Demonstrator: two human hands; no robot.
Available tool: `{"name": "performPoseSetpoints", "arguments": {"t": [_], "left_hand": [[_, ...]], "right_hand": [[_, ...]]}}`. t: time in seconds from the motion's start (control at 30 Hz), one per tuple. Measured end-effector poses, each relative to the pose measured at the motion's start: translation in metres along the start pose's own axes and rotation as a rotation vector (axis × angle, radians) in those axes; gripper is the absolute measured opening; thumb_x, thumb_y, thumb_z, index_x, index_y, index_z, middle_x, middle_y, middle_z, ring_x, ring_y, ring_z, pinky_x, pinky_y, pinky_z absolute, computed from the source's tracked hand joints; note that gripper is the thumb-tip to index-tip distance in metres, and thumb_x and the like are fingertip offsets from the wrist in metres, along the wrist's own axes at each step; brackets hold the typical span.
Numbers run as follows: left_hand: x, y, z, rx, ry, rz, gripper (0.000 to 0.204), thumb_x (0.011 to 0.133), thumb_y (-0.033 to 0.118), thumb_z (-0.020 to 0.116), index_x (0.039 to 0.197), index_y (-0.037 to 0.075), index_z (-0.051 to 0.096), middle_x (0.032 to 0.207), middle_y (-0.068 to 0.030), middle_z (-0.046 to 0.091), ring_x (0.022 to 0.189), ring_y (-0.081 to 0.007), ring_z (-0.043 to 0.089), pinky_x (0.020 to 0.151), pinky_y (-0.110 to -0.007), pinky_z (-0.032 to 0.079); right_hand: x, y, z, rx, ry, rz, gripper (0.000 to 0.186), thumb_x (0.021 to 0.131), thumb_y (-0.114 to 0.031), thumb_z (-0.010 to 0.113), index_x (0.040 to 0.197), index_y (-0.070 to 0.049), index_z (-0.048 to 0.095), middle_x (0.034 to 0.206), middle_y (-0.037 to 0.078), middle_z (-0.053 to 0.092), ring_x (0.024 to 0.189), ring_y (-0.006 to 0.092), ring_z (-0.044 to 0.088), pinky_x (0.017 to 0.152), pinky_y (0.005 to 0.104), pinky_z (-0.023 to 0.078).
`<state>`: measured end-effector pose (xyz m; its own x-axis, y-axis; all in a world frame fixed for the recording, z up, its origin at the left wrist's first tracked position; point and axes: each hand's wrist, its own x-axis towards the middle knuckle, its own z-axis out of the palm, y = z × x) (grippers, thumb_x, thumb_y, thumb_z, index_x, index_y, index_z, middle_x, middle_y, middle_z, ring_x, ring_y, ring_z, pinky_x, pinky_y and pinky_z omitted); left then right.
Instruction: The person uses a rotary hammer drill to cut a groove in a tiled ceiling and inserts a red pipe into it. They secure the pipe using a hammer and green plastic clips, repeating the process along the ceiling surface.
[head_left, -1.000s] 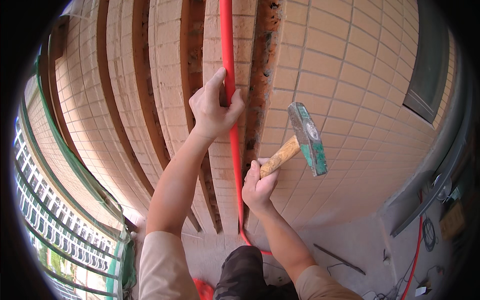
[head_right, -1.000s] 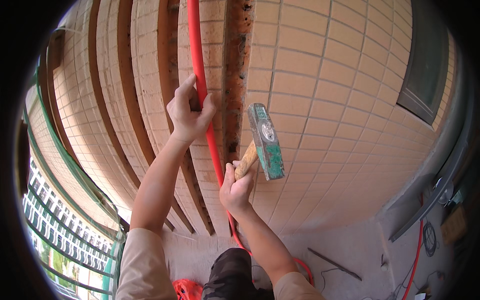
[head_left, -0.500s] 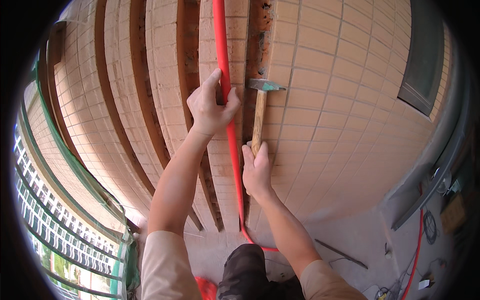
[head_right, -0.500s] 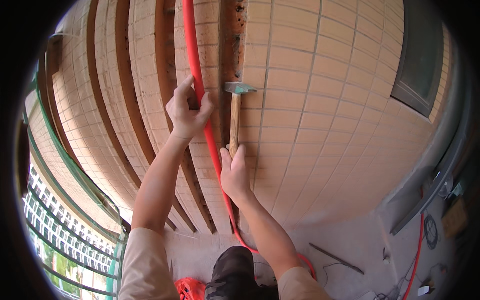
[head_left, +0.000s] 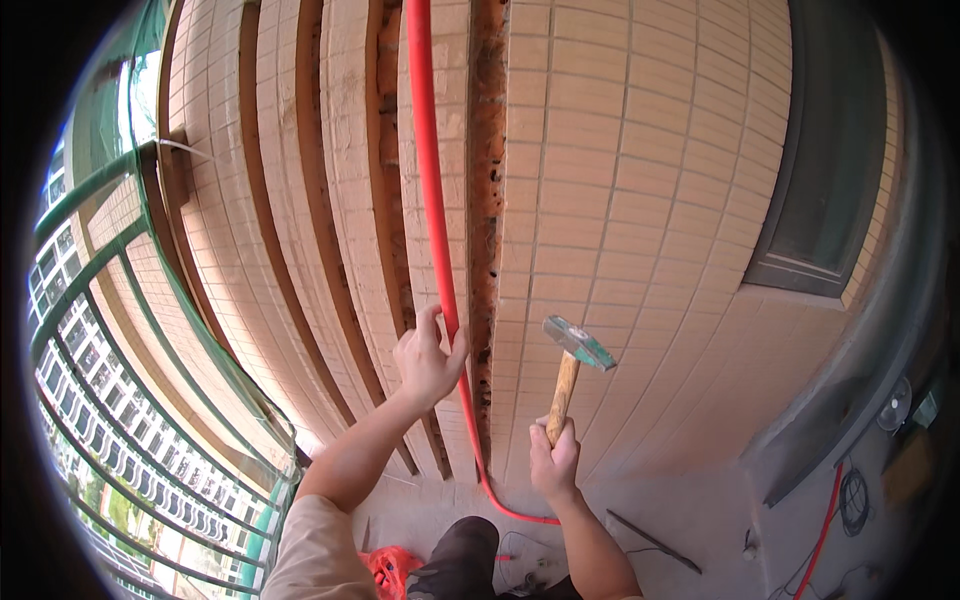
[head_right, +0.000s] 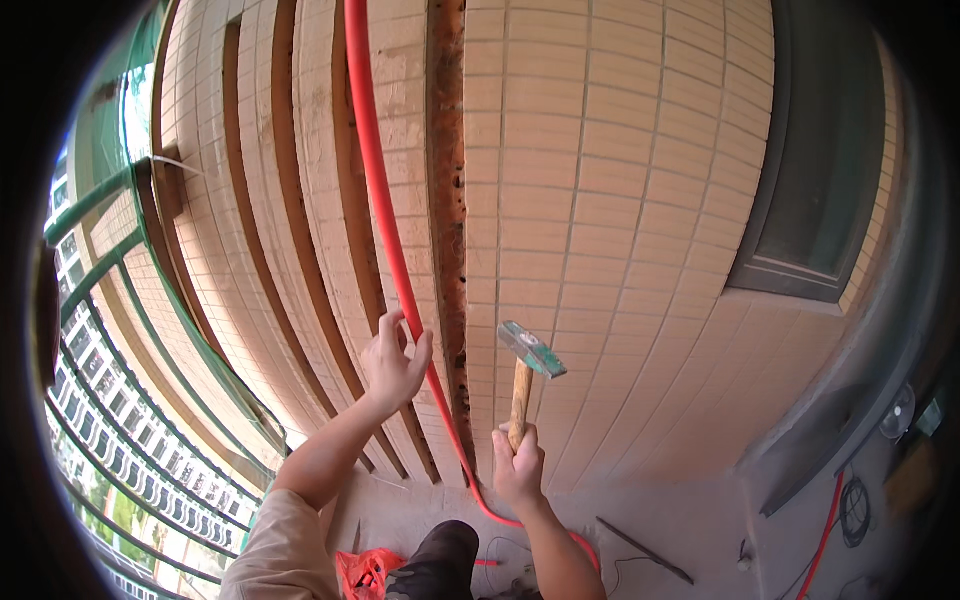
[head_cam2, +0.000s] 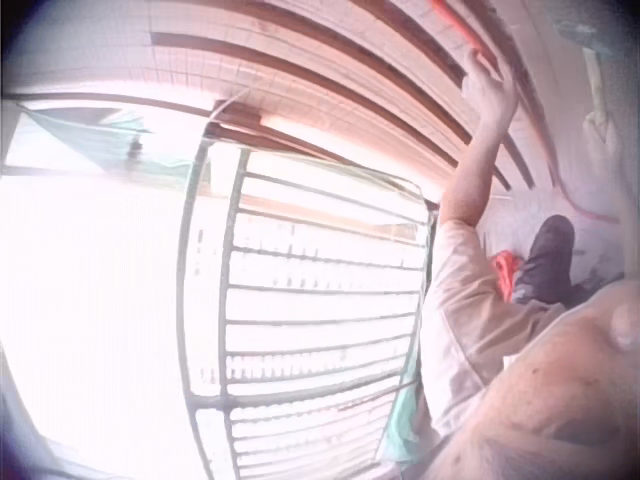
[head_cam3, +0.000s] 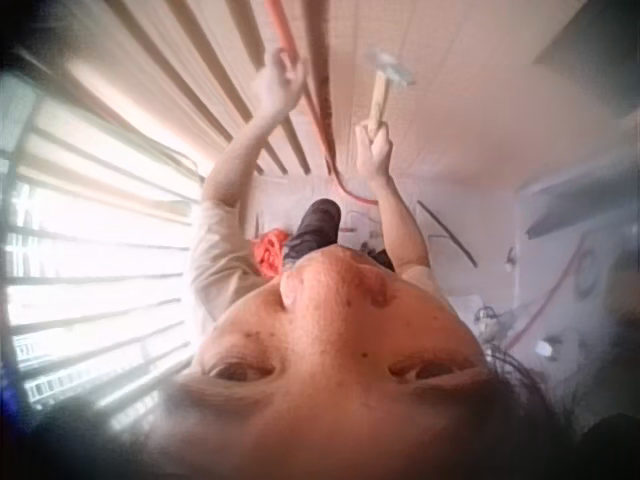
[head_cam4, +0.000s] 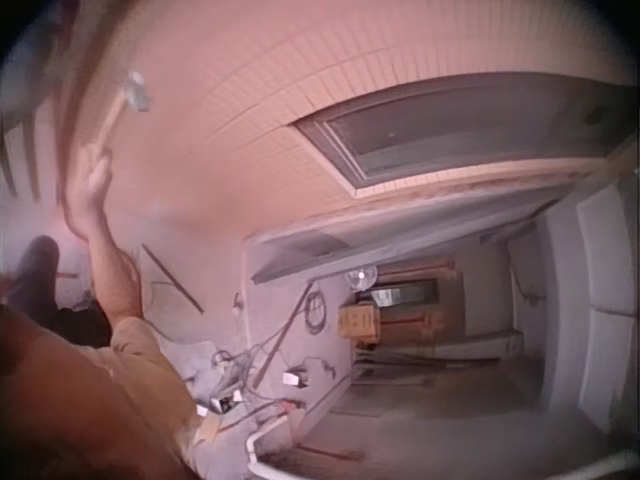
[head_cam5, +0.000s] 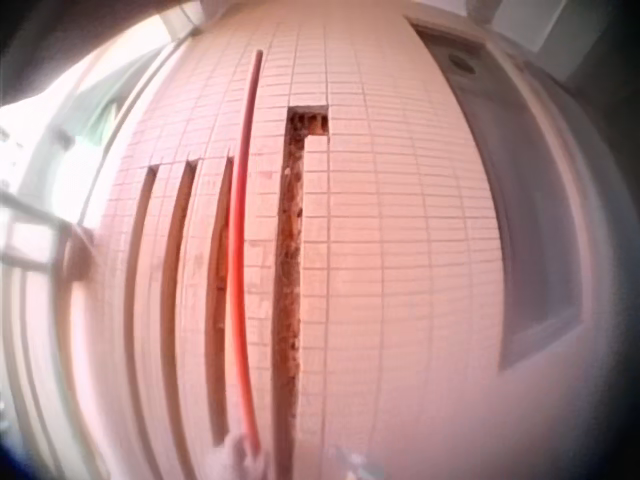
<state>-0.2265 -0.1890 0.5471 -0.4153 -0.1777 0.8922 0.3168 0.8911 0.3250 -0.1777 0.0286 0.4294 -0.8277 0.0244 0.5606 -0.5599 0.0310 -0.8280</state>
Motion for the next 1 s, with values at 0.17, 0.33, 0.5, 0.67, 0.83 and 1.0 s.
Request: {"name": "performPoseSetpoints", "arguments": {"t": [0.17,0.33,0.5,0.67,0.83,1.0], "left_hand": [[-0.03,0.025,-0.066,-0.33,-1.231,-0.97,0.025,0.09,0.028,0.071,0.09,0.004,0.062,0.076,-0.0066,0.064,0.07,-0.024,0.063,0.062,-0.04,0.048],[0.075,0.121,-0.093,-1.166,-1.322,-1.418,0.016,0.088,-0.005,0.058,0.101,0.0,0.066,0.091,-0.0084,0.066,0.073,-0.0165,0.06,0.063,-0.029,0.046],[0.295,0.195,-0.075,-0.948,-0.395,-0.479,0.032,0.094,-0.01,0.047,0.126,-0.003,0.052,0.107,-0.0126,0.065,0.09,-0.0179,0.069,0.079,-0.032,0.056],[0.392,0.165,-0.077,-0.699,0.03,-0.177,0.015,0.092,-0.003,0.068,0.102,0.0,0.057,0.12,-0.0163,0.067,0.107,-0.0212,0.07,0.092,-0.03,0.056],[0.425,0.138,-0.1,-0.113,0.27,0.213,0.017,0.076,-0.001,0.081,0.085,0.006,0.069,0.09,-0.0069,0.062,0.083,-0.0256,0.058,0.078,-0.039,0.047],[0.432,0.122,-0.096,-0.171,0.188,0.281,0.017,0.076,-0.002,0.078,0.087,0.009,0.07,0.09,-0.0048,0.068,0.081,-0.0249,0.062,0.08,-0.036,0.046]], "right_hand": [[-0.002,-0.082,-0.048,-0.092,0.079,0.217,0.013,0.096,-0.011,0.063,0.101,0.0,0.055,0.069,0.005,0.057,0.059,0.014,0.054,0.056,0.0324,0.045],[0.003,-0.145,-0.083,-0.072,0.165,0.53,0.013,0.098,-0.014,0.059,0.099,-0.002,0.052,0.068,0.003,0.055,0.055,0.0129,0.053,0.051,0.0303,0.044],[0.023,-0.266,-0.086,0.27,0.342,0.836,0.012,0.099,-0.014,0.058,0.1,-0.009,0.046,0.069,-0.003,0.043,0.047,0.0066,0.039,0.037,0.0256,0.034],[0.01,-0.312,-0.09,0.322,0.42,0.925,0.015,0.1,-0.017,0.058,0.1,-0.01,0.044,0.067,-0.003,0.041,0.045,0.007,0.036,0.036,0.026,0.033],[0.0,-0.326,-0.084,0.305,0.497,0.974,0.016,0.1,-0.018,0.057,0.1,-0.009,0.044,0.065,-0.002,0.04,0.044,0.0073,0.035,0.035,0.0268,0.034],[0.002,-0.324,-0.071,0.254,0.531,1.017,0.018,0.101,-0.021,0.056,0.1,-0.007,0.044,0.064,-0.002,0.04,0.043,0.0078,0.036,0.035,0.0278,0.034]]}}
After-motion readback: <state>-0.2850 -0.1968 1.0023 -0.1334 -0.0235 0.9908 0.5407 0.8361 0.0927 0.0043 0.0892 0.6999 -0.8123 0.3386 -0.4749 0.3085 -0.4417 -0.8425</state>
